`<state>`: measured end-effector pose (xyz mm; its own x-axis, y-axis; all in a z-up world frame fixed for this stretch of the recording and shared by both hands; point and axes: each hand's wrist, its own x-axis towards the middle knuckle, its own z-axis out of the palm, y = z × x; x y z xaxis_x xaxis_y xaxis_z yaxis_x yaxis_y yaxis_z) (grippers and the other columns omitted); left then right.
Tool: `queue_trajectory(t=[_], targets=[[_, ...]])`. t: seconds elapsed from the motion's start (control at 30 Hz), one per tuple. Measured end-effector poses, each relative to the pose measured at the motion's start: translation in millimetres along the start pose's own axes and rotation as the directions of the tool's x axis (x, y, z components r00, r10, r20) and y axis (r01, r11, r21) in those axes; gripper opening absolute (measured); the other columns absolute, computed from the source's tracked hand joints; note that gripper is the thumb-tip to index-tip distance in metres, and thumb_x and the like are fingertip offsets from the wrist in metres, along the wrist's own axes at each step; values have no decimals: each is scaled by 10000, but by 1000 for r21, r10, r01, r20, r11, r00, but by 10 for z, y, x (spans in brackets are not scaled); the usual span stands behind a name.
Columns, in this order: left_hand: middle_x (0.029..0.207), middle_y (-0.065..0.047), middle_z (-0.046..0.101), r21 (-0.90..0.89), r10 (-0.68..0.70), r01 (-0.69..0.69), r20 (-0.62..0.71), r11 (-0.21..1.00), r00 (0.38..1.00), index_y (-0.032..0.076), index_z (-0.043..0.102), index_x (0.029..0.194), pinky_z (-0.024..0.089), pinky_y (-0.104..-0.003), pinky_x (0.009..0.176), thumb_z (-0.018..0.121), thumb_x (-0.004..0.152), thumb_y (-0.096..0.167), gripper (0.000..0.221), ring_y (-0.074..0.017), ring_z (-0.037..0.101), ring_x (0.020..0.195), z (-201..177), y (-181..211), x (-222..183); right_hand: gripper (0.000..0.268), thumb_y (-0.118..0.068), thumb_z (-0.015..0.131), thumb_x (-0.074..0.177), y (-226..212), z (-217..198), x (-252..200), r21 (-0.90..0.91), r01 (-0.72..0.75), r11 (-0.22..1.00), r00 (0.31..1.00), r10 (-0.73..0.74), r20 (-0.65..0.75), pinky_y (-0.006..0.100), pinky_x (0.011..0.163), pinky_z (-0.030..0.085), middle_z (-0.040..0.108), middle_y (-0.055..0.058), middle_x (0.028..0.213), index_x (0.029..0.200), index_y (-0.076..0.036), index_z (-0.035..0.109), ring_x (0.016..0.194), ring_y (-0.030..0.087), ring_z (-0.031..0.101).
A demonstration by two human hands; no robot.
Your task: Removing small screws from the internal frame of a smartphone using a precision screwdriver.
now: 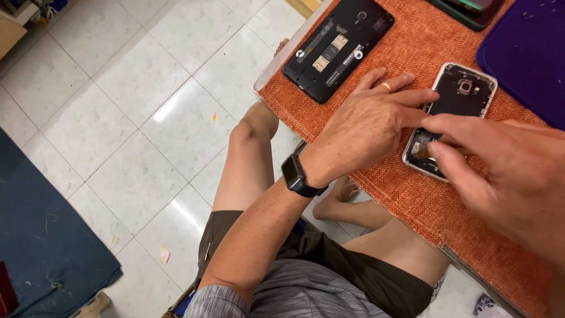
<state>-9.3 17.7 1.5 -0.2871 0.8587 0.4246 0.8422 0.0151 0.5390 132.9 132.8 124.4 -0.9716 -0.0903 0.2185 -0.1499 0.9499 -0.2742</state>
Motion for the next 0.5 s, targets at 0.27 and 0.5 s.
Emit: queue_trajectory(t=[0.27,0.5], targets=[[1433,-95,600,7,29,-29,-40,1000,999,189,765,1216,353,-564,1155,547,892,-73,470,-335,517,1380,-81,72,-17,288,-85,748,1005,19,26,-31,-114,75,991,996,-79,-27,391,706,506,768,-5,1016,1292,-111,740,739,227,670],[1390,-92,609,29,63,-61,-84,998,994,158,784,1115,378,-521,1055,750,934,34,222,-328,552,1318,-57,58,-34,362,22,641,933,74,45,-49,-8,150,989,988,-149,37,381,874,559,754,3,1016,1276,-79,702,923,169,711]])
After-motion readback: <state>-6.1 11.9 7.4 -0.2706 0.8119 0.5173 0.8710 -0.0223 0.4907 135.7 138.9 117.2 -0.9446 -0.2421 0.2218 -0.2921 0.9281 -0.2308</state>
